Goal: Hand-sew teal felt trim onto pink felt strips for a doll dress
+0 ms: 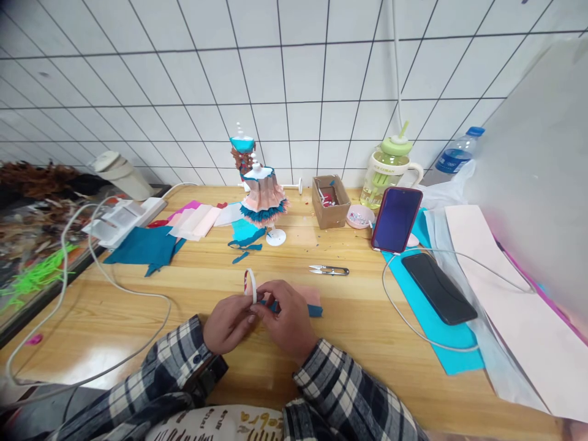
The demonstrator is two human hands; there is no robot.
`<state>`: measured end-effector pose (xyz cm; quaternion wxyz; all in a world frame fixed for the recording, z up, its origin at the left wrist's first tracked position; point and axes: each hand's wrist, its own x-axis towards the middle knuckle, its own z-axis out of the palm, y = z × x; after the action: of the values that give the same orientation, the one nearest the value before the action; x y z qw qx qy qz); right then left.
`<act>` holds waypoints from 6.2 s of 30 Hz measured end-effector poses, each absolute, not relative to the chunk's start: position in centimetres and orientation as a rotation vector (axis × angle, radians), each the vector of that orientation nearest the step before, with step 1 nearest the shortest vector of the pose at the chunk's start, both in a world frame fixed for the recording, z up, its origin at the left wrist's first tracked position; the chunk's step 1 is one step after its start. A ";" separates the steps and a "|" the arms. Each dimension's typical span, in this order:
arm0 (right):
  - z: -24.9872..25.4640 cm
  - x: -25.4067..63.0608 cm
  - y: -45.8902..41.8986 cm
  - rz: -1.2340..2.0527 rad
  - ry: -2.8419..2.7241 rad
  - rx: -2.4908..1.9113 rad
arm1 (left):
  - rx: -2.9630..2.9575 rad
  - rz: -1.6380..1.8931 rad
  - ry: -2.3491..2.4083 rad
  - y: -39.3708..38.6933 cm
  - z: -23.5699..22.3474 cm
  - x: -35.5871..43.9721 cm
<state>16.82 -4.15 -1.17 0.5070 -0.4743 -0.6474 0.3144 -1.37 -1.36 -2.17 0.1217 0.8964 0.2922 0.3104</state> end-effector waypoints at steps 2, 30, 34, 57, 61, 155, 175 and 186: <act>-1.1 16.9 -4.1 0.750 -1.578 -1.127 | 2.574 0.930 0.840 -1.5 -2.2 -1.4; -0.7 17.1 -4.2 0.692 -1.558 -1.117 | 2.604 0.835 0.830 -0.2 -2.4 -1.4; -0.7 17.4 -4.3 0.715 -1.621 -1.042 | 2.691 0.781 0.646 -0.3 -2.6 -1.3; -0.5 17.4 -4.6 0.805 -1.638 -0.818 | 2.863 0.974 0.565 -0.8 -1.9 -1.2; -0.5 17.5 -4.5 0.820 -1.599 -0.833 | 2.878 0.922 0.567 -0.9 -2.1 -1.2; -0.8 17.3 -4.2 0.991 -1.427 -0.876 | 2.686 1.012 0.633 -0.1 -1.7 -1.2; -1.3 17.3 -4.0 1.081 -1.391 -0.868 | 2.764 1.073 0.701 -0.3 -1.7 -1.2; -0.9 17.5 -4.0 1.160 -1.284 -0.794 | 2.875 1.035 0.673 -0.4 -1.9 -1.2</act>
<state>17.53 -3.98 -0.94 0.5803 -0.3395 -0.5493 0.4962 -1.23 -0.44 -1.87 0.0064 0.9189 0.2152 0.3307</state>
